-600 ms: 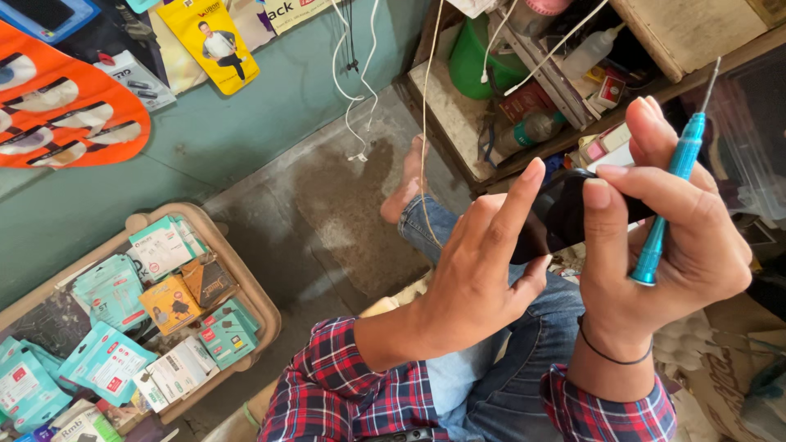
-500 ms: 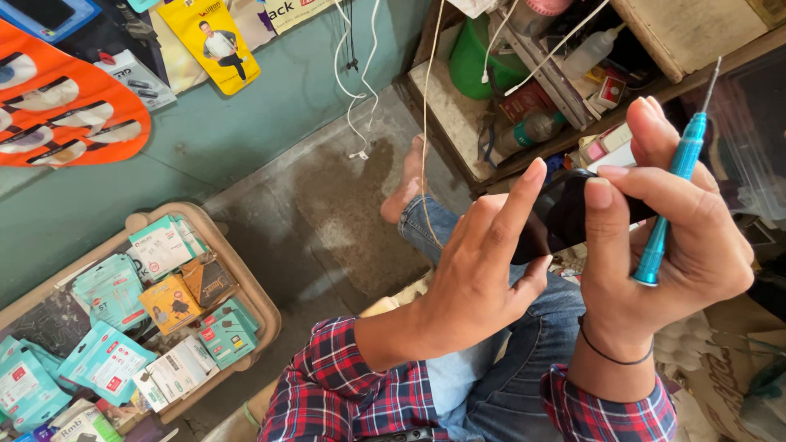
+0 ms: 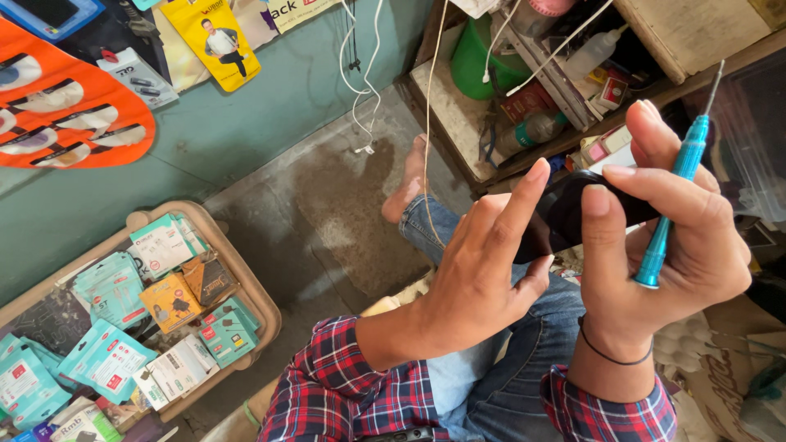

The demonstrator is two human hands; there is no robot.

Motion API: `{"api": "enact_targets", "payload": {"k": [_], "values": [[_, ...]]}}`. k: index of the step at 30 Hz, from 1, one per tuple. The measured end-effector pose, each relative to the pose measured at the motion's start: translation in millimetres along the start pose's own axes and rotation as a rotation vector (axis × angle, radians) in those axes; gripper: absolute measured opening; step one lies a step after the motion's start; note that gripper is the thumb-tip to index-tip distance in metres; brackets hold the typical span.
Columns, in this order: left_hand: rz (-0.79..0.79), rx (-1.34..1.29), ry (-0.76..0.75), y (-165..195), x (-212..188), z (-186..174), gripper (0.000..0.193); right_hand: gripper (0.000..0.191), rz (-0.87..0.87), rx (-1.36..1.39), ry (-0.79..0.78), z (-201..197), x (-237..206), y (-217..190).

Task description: The person repairs a smartphone, prying open the back cover and working on the internal components with a screwdriver. They flip the phone over to test the screen, reconnect a charging cable to the exposed internals, and continue manipulating the battery and flex cables with the screwdriver.

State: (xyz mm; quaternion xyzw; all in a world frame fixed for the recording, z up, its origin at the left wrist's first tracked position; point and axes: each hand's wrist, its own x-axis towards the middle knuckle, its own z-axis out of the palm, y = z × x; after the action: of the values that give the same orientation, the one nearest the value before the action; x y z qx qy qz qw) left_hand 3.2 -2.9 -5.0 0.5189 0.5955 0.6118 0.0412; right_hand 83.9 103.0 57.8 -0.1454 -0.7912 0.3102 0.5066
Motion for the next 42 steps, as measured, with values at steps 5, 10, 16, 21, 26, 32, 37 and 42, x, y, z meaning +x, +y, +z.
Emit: {"api": "enact_targets", "payload": {"k": [5,10,16,21,26,32,37,42], "values": [[-0.004,0.000,0.003,1.0,0.3,0.2,0.101,0.017,0.004,-0.004,0.002,-0.2,-1.5,0.4],[-0.010,-0.009,-0.008,1.3,-0.1,0.3,0.101,0.015,-0.006,-0.009,-0.007,-1.0,-1.7,1.7],[0.001,-0.002,0.001,0.7,-0.1,0.6,0.100,0.016,0.016,0.023,0.004,-0.2,-2.2,1.6],[0.003,-0.006,0.003,0.9,-0.1,0.9,0.101,0.015,0.007,0.010,-0.007,-2.4,-5.9,4.8],[-0.006,-0.012,0.000,1.7,-0.5,0.8,0.101,0.014,0.005,-0.019,-0.020,-4.6,-9.0,6.7],[0.001,-0.013,0.006,1.5,-0.4,0.4,0.100,0.015,0.021,0.036,-0.002,-2.3,-6.1,3.8],[0.006,-0.012,0.005,1.1,-0.4,0.2,0.100,0.013,0.012,0.029,-0.006,-0.7,-3.9,1.8],[-0.006,-0.020,-0.004,1.6,-0.3,0.1,0.100,0.014,0.005,0.010,-0.006,-0.8,-2.1,0.4]]}}
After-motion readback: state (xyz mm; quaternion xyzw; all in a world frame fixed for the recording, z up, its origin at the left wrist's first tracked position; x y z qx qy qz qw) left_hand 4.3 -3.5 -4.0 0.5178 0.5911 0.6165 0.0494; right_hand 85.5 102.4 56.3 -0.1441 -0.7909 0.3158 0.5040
